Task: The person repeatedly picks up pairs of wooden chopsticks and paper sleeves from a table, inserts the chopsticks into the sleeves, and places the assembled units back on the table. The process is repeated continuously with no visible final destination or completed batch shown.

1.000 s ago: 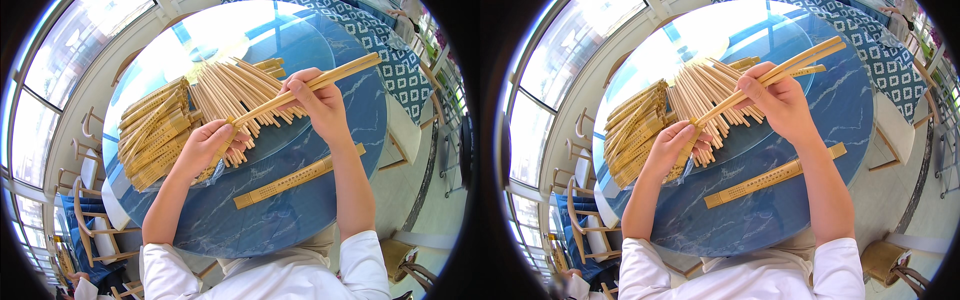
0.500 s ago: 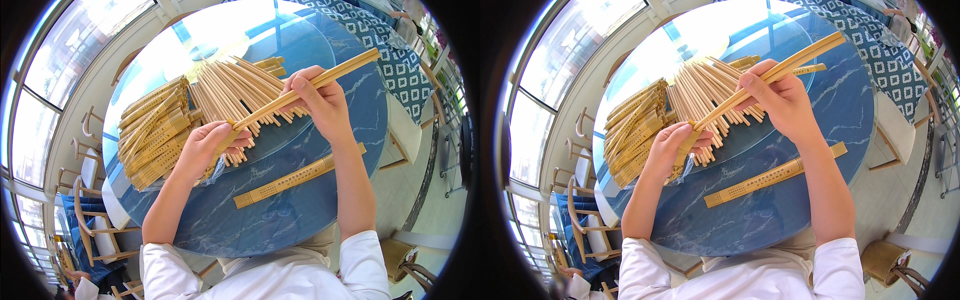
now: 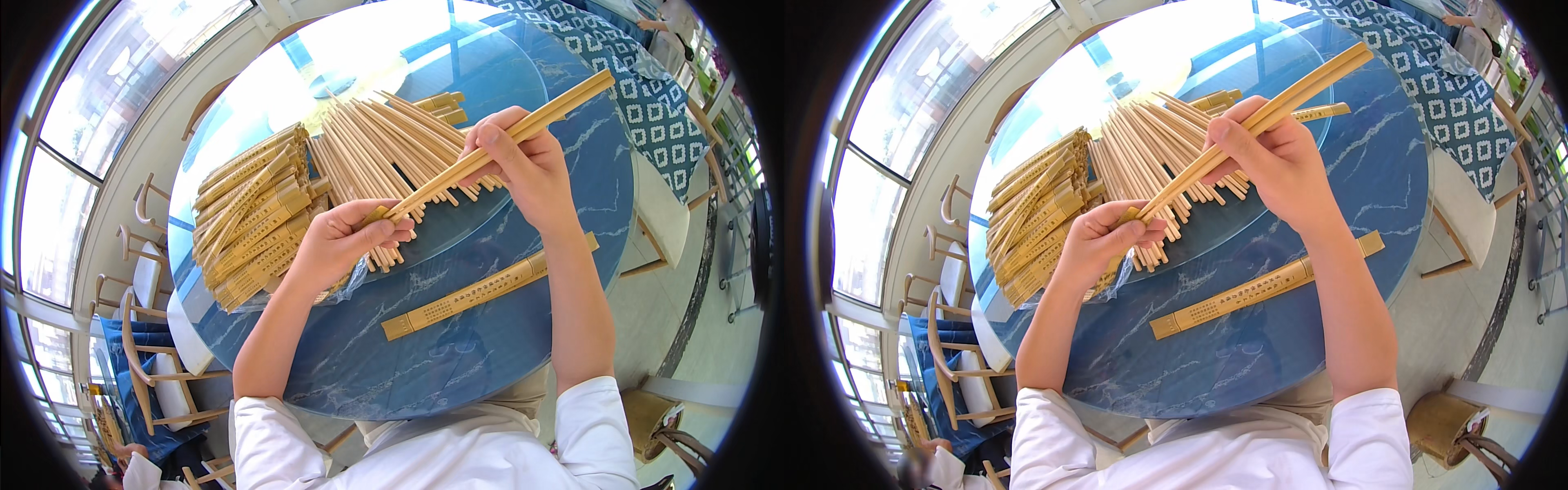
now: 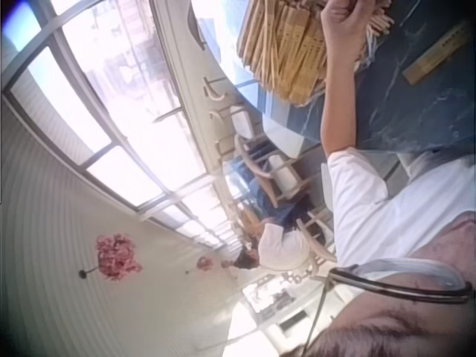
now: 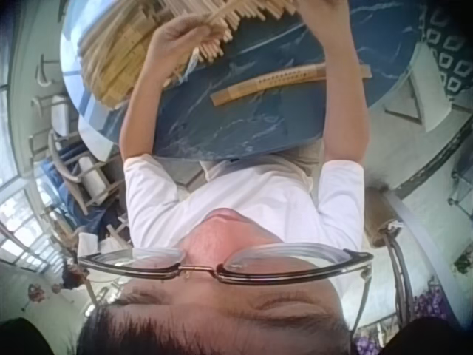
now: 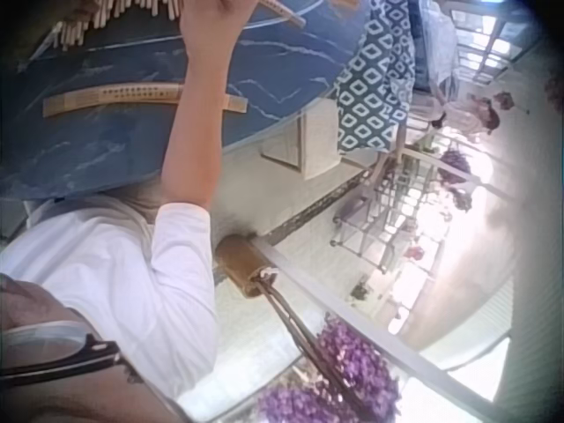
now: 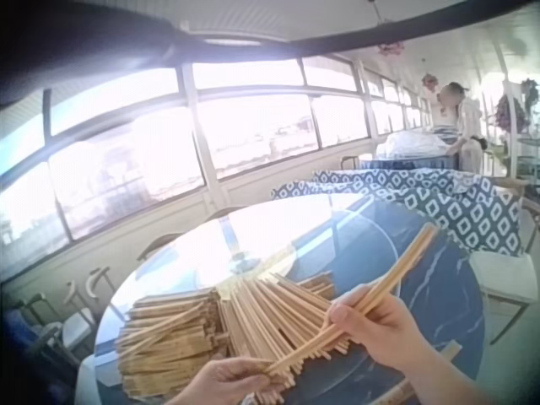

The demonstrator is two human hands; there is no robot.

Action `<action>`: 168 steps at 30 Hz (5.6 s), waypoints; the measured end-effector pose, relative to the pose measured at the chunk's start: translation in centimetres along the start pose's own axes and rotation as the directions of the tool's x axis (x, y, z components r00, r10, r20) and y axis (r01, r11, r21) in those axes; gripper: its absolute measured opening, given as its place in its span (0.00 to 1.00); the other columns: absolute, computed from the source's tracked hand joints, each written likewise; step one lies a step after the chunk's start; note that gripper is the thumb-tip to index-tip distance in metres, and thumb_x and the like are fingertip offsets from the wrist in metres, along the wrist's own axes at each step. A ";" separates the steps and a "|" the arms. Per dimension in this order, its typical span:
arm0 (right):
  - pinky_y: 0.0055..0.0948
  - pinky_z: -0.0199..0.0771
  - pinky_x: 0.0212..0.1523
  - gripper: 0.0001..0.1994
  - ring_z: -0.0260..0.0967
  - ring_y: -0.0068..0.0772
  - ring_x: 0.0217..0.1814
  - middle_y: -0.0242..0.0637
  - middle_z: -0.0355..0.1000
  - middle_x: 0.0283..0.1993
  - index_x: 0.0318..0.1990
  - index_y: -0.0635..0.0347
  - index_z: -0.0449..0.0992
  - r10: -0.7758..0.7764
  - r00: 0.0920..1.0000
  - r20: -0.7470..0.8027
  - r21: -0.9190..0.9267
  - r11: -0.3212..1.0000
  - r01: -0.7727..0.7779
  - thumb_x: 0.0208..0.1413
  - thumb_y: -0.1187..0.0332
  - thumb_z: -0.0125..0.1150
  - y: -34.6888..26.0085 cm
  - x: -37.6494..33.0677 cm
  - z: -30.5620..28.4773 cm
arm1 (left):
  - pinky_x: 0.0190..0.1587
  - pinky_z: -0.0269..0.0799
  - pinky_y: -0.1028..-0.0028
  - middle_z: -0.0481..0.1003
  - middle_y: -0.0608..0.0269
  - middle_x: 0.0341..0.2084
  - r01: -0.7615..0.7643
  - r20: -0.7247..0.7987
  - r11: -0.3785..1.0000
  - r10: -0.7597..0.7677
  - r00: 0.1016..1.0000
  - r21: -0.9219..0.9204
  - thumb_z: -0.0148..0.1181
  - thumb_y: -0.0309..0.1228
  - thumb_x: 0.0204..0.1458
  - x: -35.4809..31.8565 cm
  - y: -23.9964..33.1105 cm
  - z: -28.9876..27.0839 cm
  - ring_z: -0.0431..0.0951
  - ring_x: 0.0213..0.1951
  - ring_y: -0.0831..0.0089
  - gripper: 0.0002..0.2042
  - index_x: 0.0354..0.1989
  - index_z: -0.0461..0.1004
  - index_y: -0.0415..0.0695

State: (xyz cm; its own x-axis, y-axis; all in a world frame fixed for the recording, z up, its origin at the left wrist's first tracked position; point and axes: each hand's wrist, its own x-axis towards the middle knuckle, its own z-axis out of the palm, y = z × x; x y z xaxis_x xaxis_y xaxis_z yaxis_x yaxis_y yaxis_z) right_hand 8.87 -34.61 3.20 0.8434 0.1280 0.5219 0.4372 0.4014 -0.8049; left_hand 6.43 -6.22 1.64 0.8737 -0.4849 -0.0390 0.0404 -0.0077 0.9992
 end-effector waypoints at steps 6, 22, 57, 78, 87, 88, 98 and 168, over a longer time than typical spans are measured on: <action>0.27 0.91 0.38 0.10 0.82 0.26 0.39 0.35 0.77 0.38 0.42 0.63 0.78 0.163 0.984 -0.078 0.011 0.987 -0.163 0.72 0.64 0.61 -0.3 0.3 0.2 | 0.56 0.82 0.70 0.84 0.54 0.51 -0.088 -0.007 0.993 0.088 0.996 0.074 0.58 0.23 0.69 -0.1 -0.3 0.3 0.85 0.53 0.68 0.19 0.67 0.73 0.36; 0.27 0.91 0.37 0.11 0.83 0.29 0.38 0.36 0.77 0.38 0.42 0.62 0.76 0.205 0.979 -0.014 0.113 0.973 -0.202 0.72 0.62 0.61 0.1 0.5 -0.6 | 0.55 0.81 0.68 0.82 0.51 0.53 -0.123 0.123 0.992 0.122 0.985 0.004 0.47 0.26 0.75 -0.6 0.2 -0.2 0.84 0.55 0.64 0.19 0.72 0.68 0.40; 0.29 0.91 0.35 0.10 0.81 0.26 0.36 0.36 0.77 0.38 0.42 0.60 0.76 0.244 0.969 0.021 0.012 0.970 -0.245 0.73 0.63 0.60 -0.1 0.2 -0.1 | 0.53 0.79 0.73 0.84 0.54 0.48 -0.128 0.208 0.978 0.093 0.974 0.164 0.58 0.20 0.68 -1.1 1.2 0.4 0.85 0.53 0.69 0.27 0.75 0.64 0.45; 0.30 0.91 0.38 0.12 0.84 0.30 0.36 0.39 0.79 0.36 0.41 0.62 0.77 0.477 0.879 -0.019 0.157 0.870 -0.468 0.70 0.60 0.64 0.6 0.5 -0.3 | 0.54 0.80 0.70 0.81 0.53 0.52 0.002 0.144 1.000 -0.002 0.990 0.001 0.49 0.27 0.75 -1.5 1.1 1.2 0.83 0.55 0.65 0.19 0.71 0.68 0.38; 0.29 0.91 0.34 0.09 0.82 0.27 0.35 0.37 0.78 0.37 0.43 0.60 0.77 0.306 0.950 -0.065 0.003 0.952 -0.306 0.73 0.63 0.60 -0.1 0.3 0.2 | 0.54 0.79 0.72 0.81 0.54 0.52 -0.035 0.145 0.999 0.029 0.989 0.038 0.51 0.25 0.73 -1.1 0.8 0.6 0.83 0.55 0.67 0.21 0.73 0.66 0.41; 0.29 0.90 0.34 0.10 0.81 0.27 0.35 0.37 0.78 0.37 0.42 0.60 0.76 0.279 0.959 -0.059 -0.027 0.959 -0.281 0.73 0.63 0.60 -0.5 0.2 0.4 | 0.54 0.80 0.71 0.81 0.52 0.53 -0.046 0.152 0.997 0.037 0.988 0.056 0.52 0.23 0.72 -1.1 0.9 0.6 0.83 0.55 0.67 0.22 0.73 0.66 0.41; 0.28 0.89 0.34 0.10 0.81 0.26 0.35 0.36 0.77 0.37 0.41 0.60 0.76 0.176 0.984 0.036 -0.053 0.983 -0.174 0.72 0.64 0.61 -0.3 -0.1 0.3 | 0.55 0.78 0.74 0.83 0.53 0.51 -0.004 0.105 0.988 -0.012 0.994 0.154 0.60 0.21 0.68 -1.5 1.6 1.3 0.84 0.54 0.71 0.25 0.73 0.67 0.42; 0.27 0.92 0.38 0.11 0.84 0.27 0.38 0.36 0.79 0.38 0.43 0.59 0.76 0.430 0.903 -0.019 0.170 0.891 -0.421 0.72 0.60 0.62 0.7 0.4 0.3 | 0.52 0.78 0.77 0.85 0.62 0.42 -0.109 0.000 0.982 0.111 0.994 0.157 0.57 0.30 0.72 -1.3 1.0 1.0 0.83 0.46 0.79 0.19 0.69 0.73 0.40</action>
State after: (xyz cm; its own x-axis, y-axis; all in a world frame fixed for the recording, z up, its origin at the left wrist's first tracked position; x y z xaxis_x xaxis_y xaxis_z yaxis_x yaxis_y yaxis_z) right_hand 9.37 -33.97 2.90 0.9552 0.2707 0.1199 -0.0183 0.4583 -0.8886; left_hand 4.82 -6.51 2.72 0.8727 -0.4830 0.0717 -0.1320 -0.0920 0.9870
